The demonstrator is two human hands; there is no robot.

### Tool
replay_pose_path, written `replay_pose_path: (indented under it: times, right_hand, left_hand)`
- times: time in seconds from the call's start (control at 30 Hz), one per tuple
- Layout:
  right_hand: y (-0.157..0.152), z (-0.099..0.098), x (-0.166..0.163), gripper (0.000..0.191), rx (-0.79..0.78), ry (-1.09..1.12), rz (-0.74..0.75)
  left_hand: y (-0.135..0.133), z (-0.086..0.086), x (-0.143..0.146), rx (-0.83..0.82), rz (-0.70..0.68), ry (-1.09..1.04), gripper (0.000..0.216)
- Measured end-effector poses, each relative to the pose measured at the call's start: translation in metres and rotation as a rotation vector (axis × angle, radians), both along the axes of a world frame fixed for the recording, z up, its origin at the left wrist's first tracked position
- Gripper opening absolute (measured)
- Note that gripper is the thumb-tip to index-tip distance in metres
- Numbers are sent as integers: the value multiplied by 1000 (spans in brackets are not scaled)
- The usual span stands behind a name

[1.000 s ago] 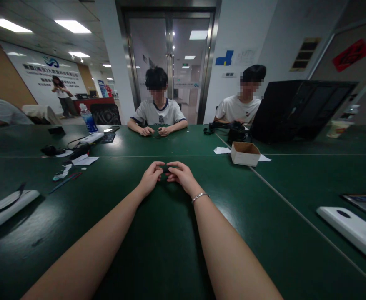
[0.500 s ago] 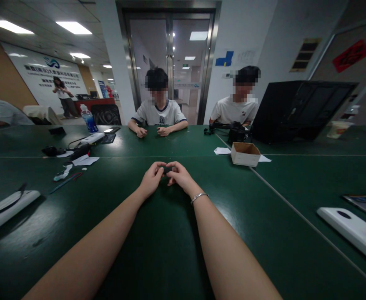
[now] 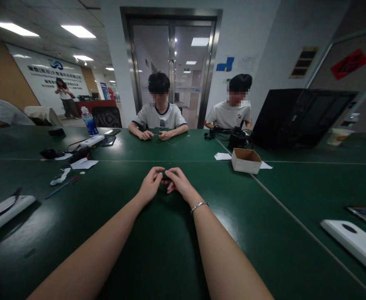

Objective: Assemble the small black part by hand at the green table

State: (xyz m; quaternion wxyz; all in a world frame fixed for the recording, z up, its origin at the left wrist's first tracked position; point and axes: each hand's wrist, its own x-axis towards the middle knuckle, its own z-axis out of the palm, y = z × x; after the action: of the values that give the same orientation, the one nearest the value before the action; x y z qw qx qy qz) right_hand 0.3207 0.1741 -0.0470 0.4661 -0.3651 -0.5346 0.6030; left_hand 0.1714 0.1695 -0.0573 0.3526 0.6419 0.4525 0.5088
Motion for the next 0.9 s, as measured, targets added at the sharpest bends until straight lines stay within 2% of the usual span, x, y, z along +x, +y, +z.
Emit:
replay_pose_path:
  times: [0.07, 0.2, 0.33, 0.4, 0.53, 0.73, 0.9]
  right_hand:
    - [0, -1, -1, 28, 23, -43, -12]
    - [-1, -1, -3, 44, 60, -19, -12]
    - [1, 0, -3, 22, 16, -28, -15]
    - [2, 0, -2, 18, 28, -32, -16]
    - [1, 0, -2, 32, 46, -19, -5]
    - [0, 1, -3, 16, 32, -36, -36]
    - [1, 0, -1, 26, 30, -19, -14]
  left_hand:
    - [1, -1, -1, 10, -6, 0, 25]
    - [3, -4, -2, 21, 6, 15, 25]
    - [3, -4, -2, 14, 5, 16, 25]
    - [3, -5, -2, 21, 4, 34, 25]
    - [4, -7, -3, 36, -4, 44, 26]
    - [5, -9, -2, 38, -14, 36, 25]
    - [5, -9, -3, 29, -29, 19, 26]
